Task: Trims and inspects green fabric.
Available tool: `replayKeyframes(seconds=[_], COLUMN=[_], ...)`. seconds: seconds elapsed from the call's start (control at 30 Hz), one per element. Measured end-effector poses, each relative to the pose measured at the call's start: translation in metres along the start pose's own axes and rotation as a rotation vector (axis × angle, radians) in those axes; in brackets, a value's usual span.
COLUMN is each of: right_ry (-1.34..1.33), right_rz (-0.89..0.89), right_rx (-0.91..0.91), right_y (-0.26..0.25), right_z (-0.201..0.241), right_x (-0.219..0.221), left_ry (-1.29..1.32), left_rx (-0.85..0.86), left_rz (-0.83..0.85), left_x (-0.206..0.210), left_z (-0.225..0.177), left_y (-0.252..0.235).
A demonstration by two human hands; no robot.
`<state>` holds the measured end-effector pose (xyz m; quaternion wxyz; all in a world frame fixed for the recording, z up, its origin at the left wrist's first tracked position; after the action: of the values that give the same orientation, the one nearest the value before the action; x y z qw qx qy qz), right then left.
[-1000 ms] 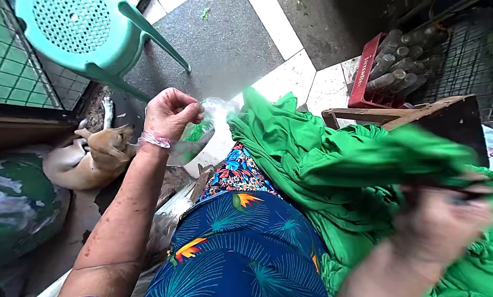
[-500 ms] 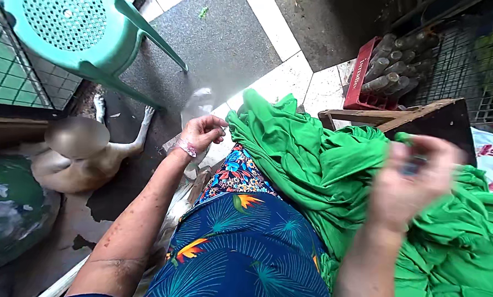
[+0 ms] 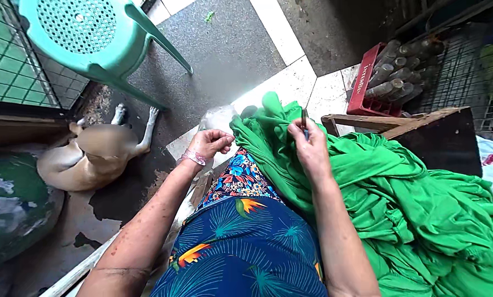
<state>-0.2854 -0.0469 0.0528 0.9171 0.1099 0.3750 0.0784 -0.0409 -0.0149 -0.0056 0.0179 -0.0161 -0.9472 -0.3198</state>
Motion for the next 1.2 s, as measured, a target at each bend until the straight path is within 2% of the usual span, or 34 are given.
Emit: replayKeyframes(seconds=[0.13,0.27,0.33,0.43,0.63,0.8,0.9,0.97,1.03,1.1,1.2], right_ry=[0.017,0.317,0.498,0.599,0.549,0.477,0.619,0.741,0.663,0.399,0.067], right_rz=[-0.026,0.004,0.132,0.291,0.255,0.041,0.108,0.073,-0.017,-0.058,-0.074], right_rx=[-0.143,-0.262,-0.204,-0.086,-0.097,-0.288,-0.327,-0.339,-0.376,-0.382,-0.255], right_y=[0.041,0.081,0.099,0.115,0.118,0.120,0.122,0.122,0.120,0.120,0.117], right_z=[0.018,-0.005,-0.028,-0.046,-0.044,-0.025,-0.013,-0.015,-0.013,-0.003,0.007], right_x=[-0.049,-0.086,-0.085,-0.069,-0.065,-0.065,-0.038,-0.024,-0.029,-0.047,-0.078], left_ry=[0.078,0.066,0.059,0.050,-0.033,-0.220,-0.333,-0.382,-0.341,-0.246,-0.106], left_rx=[0.064,0.059,0.044,0.083,0.075,0.078,0.162,0.167,0.155,0.176,0.214], left_rz=[0.014,0.093,0.158,0.242,0.347,0.465,0.497,0.483,0.446,0.370,0.251], left_x=[0.003,0.014,0.024,0.039,0.058,0.070,0.072,0.072,0.066,0.057,0.048], left_z=[-0.011,-0.022,-0.022,-0.019,-0.017,-0.011,-0.003,-0.007,-0.014,-0.021,-0.034], left_y=[0.000,0.003,0.004,0.007,0.014,0.025,0.030,0.030,0.027,0.022,0.013])
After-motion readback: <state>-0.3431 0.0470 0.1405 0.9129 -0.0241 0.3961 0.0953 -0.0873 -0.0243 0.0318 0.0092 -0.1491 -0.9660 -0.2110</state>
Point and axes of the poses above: each hand's wrist, its own y-axis away from the middle knuckle, its own x-axis out of the palm, z = x × y, the point moved 3 cm from there along -y, towards the middle knuckle, and after that the axes turned 13 degrees about y, right-handed, at the moved point
